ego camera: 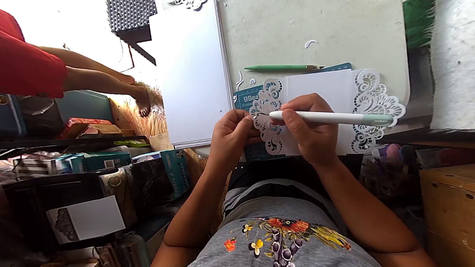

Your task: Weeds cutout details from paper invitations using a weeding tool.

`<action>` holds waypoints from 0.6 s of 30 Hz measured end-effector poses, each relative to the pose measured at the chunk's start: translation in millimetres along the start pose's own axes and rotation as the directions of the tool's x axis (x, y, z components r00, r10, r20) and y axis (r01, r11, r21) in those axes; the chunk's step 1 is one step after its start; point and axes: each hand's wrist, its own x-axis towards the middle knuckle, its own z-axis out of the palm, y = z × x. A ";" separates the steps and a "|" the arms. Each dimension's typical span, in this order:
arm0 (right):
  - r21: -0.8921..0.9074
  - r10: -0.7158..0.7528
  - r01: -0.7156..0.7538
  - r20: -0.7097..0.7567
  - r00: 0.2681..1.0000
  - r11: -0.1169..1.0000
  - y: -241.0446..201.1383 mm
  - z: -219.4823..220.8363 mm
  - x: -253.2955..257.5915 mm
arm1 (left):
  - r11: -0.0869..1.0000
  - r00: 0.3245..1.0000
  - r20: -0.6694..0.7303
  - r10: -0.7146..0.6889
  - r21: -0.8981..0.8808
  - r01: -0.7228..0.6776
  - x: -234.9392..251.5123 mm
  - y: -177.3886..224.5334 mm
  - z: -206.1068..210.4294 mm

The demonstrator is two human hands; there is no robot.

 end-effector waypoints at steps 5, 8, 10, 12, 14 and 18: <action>0.003 0.002 -0.002 -0.007 1.000 1.000 -0.4 0.0 0.0 | 0.999 0.999 -0.025 -0.037 0.013 0.038 -0.8 2.6 2.0; 0.016 0.001 -0.001 -0.011 1.000 1.000 0.4 0.1 -0.1 | 0.998 0.997 -0.034 -0.062 0.026 0.063 -0.2 4.5 2.0; 0.018 0.002 -0.002 -0.012 1.000 1.000 0.5 -0.1 -0.3 | 0.998 0.998 -0.031 -0.058 0.030 0.059 0.4 5.3 0.8; 0.014 0.007 -0.006 -0.012 1.000 1.000 0.2 -0.1 -0.3 | 0.999 0.999 -0.033 -0.039 0.021 0.040 0.4 4.8 -0.8; 0.011 0.004 -0.003 -0.011 1.000 1.000 0.3 0.4 -0.1 | 1.000 0.999 -0.044 -0.021 0.007 0.021 -0.2 3.6 -2.1; 0.015 0.003 -0.003 -0.010 1.000 1.000 0.5 1.2 0.6 | 1.000 0.999 -0.038 -0.031 -0.001 0.031 -1.8 6.2 -4.8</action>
